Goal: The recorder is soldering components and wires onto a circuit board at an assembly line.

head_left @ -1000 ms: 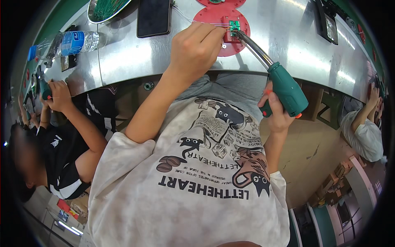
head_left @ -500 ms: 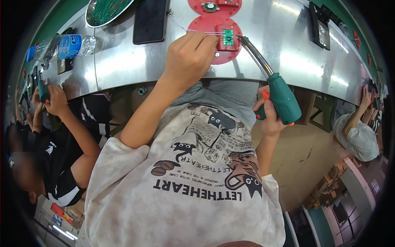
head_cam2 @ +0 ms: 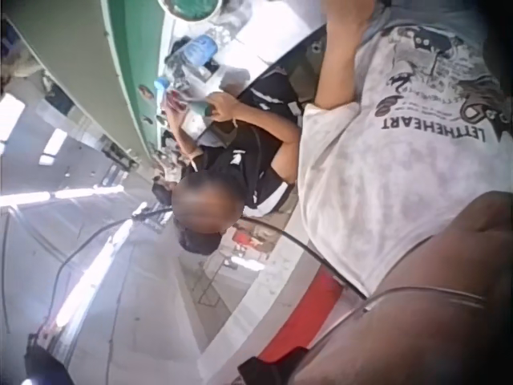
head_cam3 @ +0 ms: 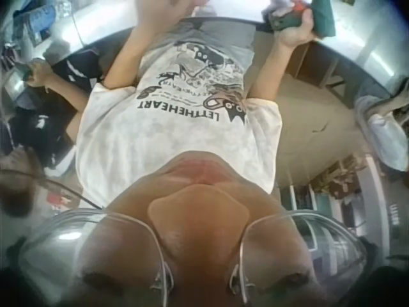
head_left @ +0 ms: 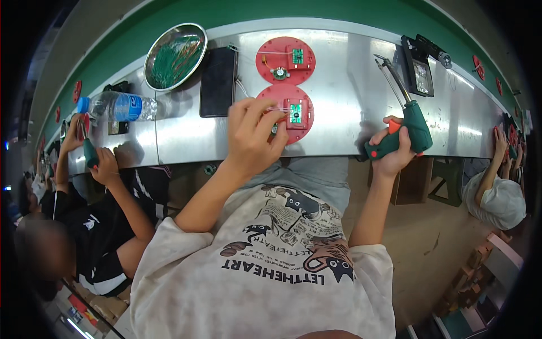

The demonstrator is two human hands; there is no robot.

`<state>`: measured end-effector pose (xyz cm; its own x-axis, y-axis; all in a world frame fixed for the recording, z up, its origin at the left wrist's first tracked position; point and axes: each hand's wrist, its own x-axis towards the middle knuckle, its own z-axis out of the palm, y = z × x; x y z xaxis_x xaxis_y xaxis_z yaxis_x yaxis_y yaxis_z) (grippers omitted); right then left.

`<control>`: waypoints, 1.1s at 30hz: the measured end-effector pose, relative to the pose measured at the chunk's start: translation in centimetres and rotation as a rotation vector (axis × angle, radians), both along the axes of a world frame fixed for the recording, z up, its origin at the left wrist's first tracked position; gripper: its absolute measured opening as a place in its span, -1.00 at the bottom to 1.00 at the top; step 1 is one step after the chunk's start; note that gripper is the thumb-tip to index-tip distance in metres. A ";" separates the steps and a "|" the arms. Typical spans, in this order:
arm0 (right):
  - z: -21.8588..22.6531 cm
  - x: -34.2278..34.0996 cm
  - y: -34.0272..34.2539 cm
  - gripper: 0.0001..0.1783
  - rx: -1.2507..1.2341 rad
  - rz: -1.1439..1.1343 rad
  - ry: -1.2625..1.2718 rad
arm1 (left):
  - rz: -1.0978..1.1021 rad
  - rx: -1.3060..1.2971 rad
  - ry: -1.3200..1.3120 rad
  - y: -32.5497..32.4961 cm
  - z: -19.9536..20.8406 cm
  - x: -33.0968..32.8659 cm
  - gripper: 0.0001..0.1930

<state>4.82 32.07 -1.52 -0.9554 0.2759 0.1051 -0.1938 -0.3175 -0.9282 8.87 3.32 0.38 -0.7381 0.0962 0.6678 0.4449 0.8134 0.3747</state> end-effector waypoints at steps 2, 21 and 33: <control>0.4 -0.7 -0.4 -0.62 0.014 -0.071 -0.061 | -0.016 -0.012 -0.034 -0.6 1.8 -0.8 -0.61; -0.2 -0.9 -0.9 -0.66 -0.027 -0.096 -0.157 | 0.000 -0.065 0.119 -4.9 8.5 -10.3 -0.49; -0.1 -1.2 -0.2 -0.66 -0.063 -0.103 -0.174 | -0.048 -0.286 -0.236 -4.7 1.8 -3.3 -0.59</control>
<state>3.60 31.83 -1.66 -0.9242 0.3736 -0.0792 -0.0669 -0.3625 -0.9296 5.57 -1.33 2.20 -0.8589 0.2920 0.4207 0.4131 0.8806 0.2321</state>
